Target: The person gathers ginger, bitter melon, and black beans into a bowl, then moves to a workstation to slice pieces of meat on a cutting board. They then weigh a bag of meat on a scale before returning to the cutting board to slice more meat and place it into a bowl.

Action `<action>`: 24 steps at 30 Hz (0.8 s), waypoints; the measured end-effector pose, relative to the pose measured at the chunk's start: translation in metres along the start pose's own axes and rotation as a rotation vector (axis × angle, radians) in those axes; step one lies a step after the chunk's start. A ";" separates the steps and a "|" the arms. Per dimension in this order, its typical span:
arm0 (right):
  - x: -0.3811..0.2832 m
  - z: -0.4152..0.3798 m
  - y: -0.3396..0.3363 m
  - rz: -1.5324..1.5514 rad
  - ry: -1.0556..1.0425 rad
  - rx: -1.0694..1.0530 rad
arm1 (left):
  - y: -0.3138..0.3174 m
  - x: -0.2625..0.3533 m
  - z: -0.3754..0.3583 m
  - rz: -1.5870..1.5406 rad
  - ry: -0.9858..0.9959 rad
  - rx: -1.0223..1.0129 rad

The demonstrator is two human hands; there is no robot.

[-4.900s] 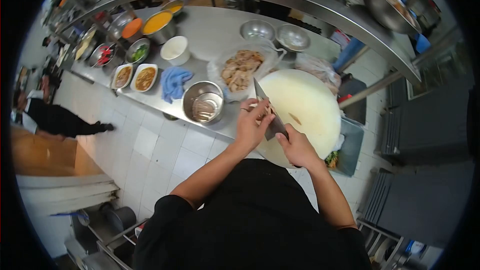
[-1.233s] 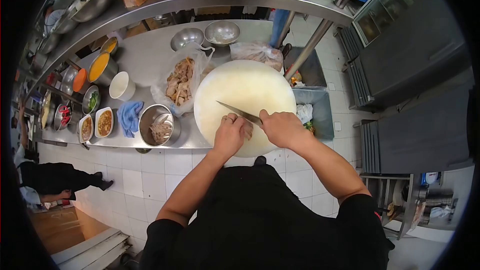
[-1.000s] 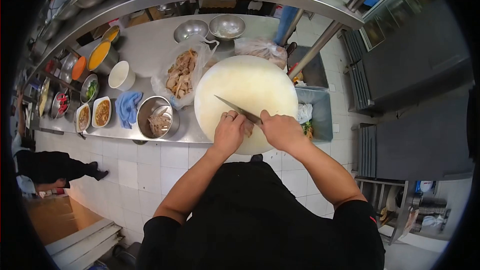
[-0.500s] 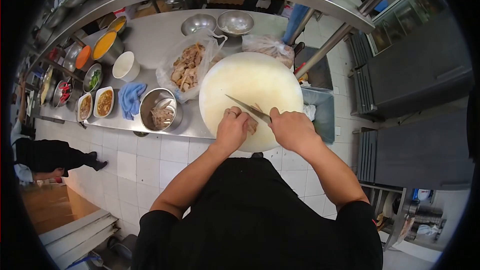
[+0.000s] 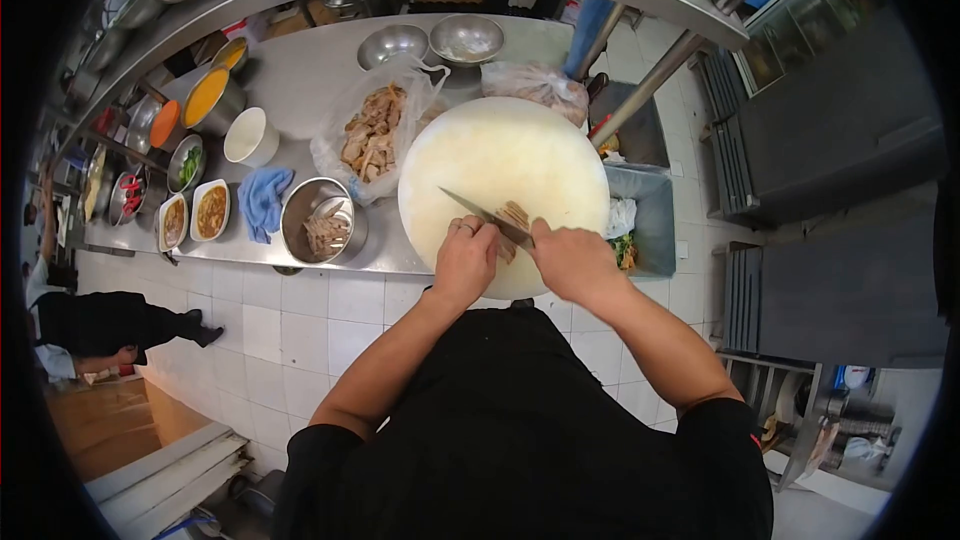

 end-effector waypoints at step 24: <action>0.004 0.010 -0.005 0.044 -0.028 0.042 | -0.003 -0.001 -0.006 -0.064 0.001 0.024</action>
Point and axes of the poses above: each hand's wrist, its own z-axis towards the middle knuckle, its own y-axis out of the palm, x = y × z, the point moved 8 cm from there along z, towards the middle knuckle, and after that the axes turned 6 degrees about x, right-handed, at the moved point
